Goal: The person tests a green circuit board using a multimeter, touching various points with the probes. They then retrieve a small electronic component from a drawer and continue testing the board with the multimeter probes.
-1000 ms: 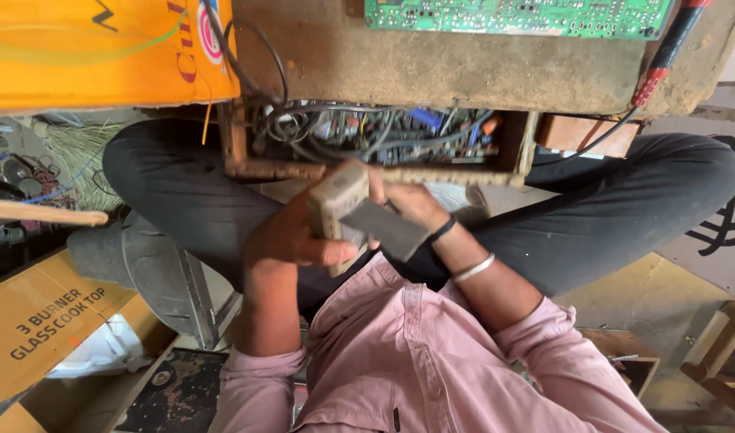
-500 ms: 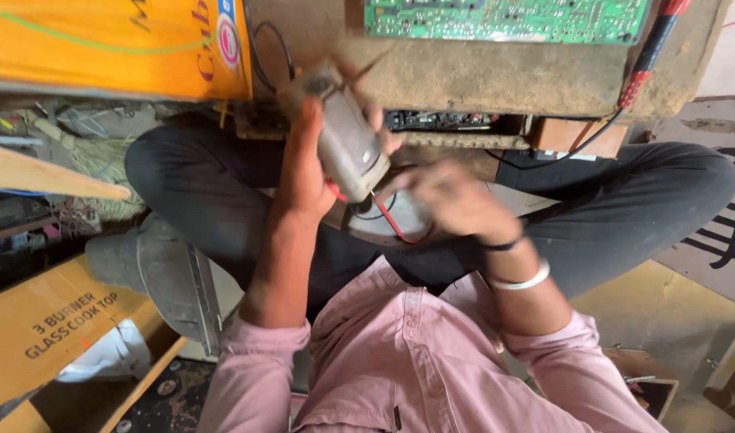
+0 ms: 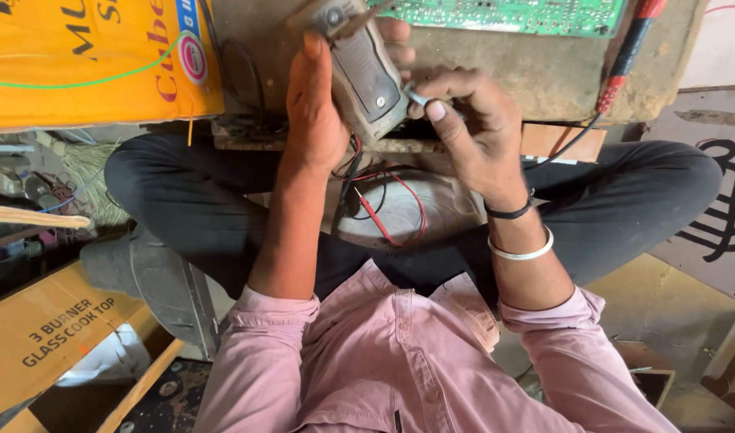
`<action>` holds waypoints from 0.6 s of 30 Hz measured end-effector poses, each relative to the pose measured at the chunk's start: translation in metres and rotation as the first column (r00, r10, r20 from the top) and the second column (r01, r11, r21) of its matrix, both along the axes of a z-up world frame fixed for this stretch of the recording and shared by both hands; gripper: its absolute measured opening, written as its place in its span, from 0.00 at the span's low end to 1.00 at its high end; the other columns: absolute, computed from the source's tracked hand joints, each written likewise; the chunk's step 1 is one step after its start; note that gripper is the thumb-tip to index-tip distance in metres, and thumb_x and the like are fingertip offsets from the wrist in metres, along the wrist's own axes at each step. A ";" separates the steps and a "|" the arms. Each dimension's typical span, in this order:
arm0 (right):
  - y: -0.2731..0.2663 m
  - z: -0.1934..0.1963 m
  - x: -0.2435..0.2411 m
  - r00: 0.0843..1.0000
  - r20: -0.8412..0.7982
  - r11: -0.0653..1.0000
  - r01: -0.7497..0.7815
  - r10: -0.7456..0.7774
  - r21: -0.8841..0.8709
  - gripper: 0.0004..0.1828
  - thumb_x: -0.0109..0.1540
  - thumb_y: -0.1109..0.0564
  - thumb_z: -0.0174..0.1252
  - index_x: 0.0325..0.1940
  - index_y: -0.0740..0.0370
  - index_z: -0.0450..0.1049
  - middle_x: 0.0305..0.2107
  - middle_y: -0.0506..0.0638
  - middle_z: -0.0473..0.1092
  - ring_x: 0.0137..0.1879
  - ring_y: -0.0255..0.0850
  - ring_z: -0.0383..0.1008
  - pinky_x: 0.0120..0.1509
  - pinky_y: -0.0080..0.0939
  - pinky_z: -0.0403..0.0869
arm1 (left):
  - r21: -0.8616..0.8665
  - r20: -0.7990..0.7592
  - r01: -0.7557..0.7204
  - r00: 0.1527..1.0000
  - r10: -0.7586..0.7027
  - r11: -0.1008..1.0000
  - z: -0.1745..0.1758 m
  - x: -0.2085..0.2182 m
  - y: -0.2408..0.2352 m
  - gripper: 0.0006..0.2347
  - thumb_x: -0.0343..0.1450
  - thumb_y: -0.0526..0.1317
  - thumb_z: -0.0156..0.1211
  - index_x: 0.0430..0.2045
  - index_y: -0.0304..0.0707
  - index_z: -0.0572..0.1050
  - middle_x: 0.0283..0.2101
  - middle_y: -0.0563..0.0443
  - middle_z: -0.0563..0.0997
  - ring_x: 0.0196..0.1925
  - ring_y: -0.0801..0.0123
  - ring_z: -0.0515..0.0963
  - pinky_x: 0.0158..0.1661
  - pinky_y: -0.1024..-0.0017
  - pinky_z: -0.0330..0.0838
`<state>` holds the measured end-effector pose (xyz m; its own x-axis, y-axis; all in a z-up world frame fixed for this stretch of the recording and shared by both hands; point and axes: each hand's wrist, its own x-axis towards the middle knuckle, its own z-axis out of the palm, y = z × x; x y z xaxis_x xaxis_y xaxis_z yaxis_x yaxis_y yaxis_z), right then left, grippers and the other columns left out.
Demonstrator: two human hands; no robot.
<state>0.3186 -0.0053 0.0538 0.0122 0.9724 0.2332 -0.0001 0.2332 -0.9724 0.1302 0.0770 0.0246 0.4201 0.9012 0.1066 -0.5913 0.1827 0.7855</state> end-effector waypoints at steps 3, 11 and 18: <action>-0.001 -0.002 0.000 0.999 -0.033 0.998 0.031 -0.033 -0.051 0.13 0.71 0.65 0.57 0.59 0.66 0.67 0.41 0.48 0.73 0.48 0.33 0.75 0.58 0.34 0.74 | -0.021 -0.006 -0.062 0.998 0.062 0.998 -0.018 0.005 0.001 0.27 0.83 0.59 0.47 0.56 0.26 0.71 0.49 0.37 0.82 0.47 0.59 0.84 0.48 0.63 0.82; -0.001 -0.004 -0.009 0.964 0.211 0.987 0.157 -0.161 0.035 0.07 0.70 0.66 0.67 0.51 0.67 0.76 0.49 0.56 0.77 0.49 0.36 0.77 0.54 0.32 0.75 | 0.238 -0.430 -0.400 0.773 0.465 0.885 -0.070 0.021 -0.029 0.23 0.82 0.52 0.50 0.58 0.27 0.64 0.52 0.49 0.73 0.53 0.70 0.72 0.57 0.70 0.69; -0.001 -0.002 -0.011 0.916 0.349 0.979 0.202 -0.197 0.022 0.06 0.68 0.64 0.68 0.47 0.68 0.78 0.40 0.54 0.79 0.39 0.35 0.77 0.44 0.33 0.74 | 0.395 -0.367 -0.392 0.762 0.534 0.831 -0.069 0.027 -0.032 0.18 0.84 0.52 0.47 0.53 0.32 0.66 0.47 0.52 0.72 0.45 0.74 0.71 0.49 0.74 0.69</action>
